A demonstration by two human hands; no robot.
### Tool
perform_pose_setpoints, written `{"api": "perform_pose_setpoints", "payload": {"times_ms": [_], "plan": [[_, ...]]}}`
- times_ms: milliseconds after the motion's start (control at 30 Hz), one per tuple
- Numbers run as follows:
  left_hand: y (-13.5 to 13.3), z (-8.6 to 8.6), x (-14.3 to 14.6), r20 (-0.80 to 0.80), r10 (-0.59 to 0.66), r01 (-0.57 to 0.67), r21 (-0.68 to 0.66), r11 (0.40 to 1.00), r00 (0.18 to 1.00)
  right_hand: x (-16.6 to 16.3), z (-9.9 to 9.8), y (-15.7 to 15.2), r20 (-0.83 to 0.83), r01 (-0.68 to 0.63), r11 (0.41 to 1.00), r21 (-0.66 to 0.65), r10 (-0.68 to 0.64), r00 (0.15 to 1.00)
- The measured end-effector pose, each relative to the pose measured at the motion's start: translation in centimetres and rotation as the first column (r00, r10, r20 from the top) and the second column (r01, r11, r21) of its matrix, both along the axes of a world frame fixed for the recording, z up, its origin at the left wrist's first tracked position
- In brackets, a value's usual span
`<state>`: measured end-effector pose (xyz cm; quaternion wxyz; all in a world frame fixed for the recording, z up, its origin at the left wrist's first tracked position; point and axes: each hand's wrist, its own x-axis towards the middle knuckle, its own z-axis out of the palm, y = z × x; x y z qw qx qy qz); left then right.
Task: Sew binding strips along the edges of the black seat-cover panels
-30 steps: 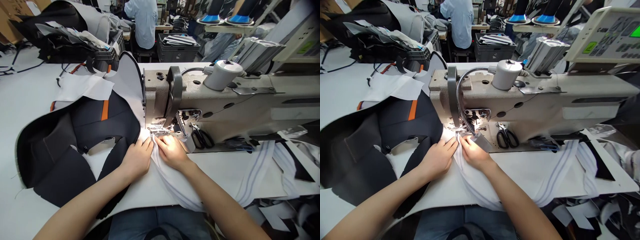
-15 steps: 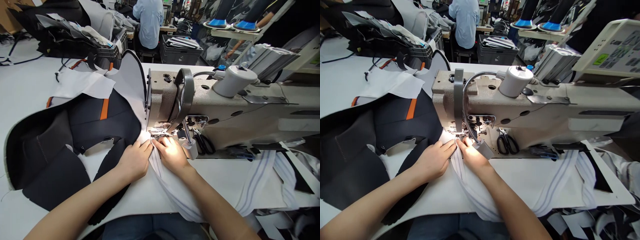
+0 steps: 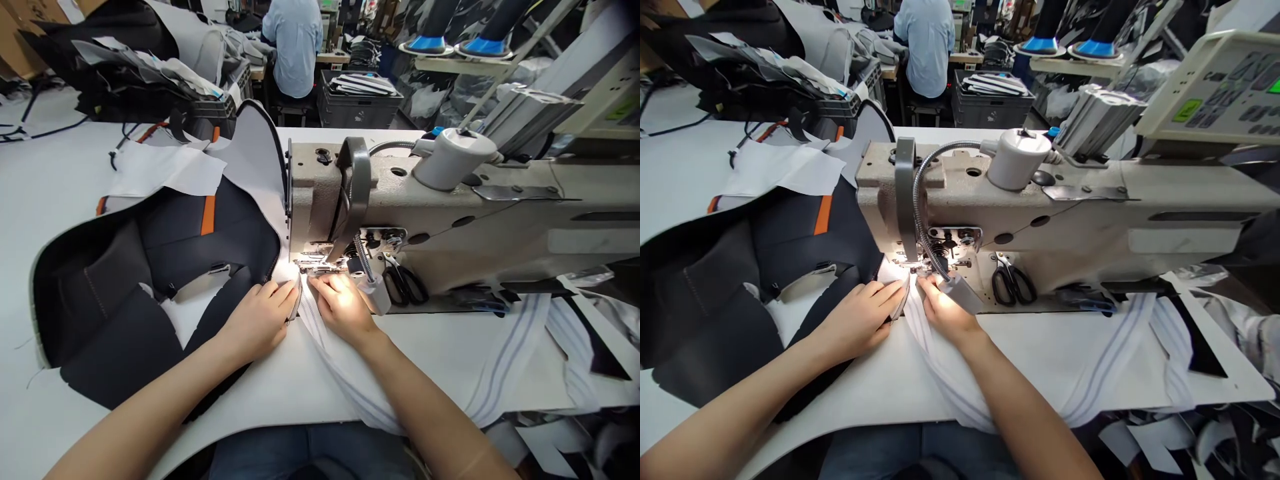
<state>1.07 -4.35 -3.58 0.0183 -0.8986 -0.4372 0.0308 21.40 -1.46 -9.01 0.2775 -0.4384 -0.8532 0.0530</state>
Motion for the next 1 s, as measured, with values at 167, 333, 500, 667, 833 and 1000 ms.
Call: {"api": "perform_pose_setpoints", "payload": {"times_ms": [167, 333, 500, 667, 833, 1000], "plan": [[0.2, -1.1, 0.1, -0.007, -0.047, 0.048, 0.052, 0.998, 0.999, -0.4, 0.3, -0.4, -0.051, -0.113, 0.994, 0.009, 0.113, 0.992], [0.0, -1.9, 0.6, -0.019, -0.029, 0.032, 0.176, 0.984, 0.999, -0.9, 0.5, -0.7, -0.062, -0.106, 0.994, -0.036, 0.104, 0.993], [0.9, -2.0, 0.9, 0.027, 0.052, -0.055, 0.139, 0.989, 0.998, -1.4, 0.6, -0.5, -0.052, -0.089, 0.996, -0.027, 0.087, 0.995], [2.3, -2.2, 1.5, 0.092, 0.06, -0.067, 0.073, 0.995, 0.994, -1.4, 0.4, -0.5, -0.023, -0.045, 0.999, -0.028, 0.044, 0.999], [2.6, -2.3, 1.1, 0.127, 0.076, -0.084, 0.062, 0.995, 0.989, -1.2, 0.3, 0.0, -0.02, -0.058, 0.997, -0.047, 0.057, 0.998], [2.3, -2.0, 0.9, 0.1, -0.135, 0.117, 0.167, 0.979, 0.986, -2.2, 1.7, -0.7, 0.073, 0.043, 0.998, -0.041, -0.04, 0.997]]}}
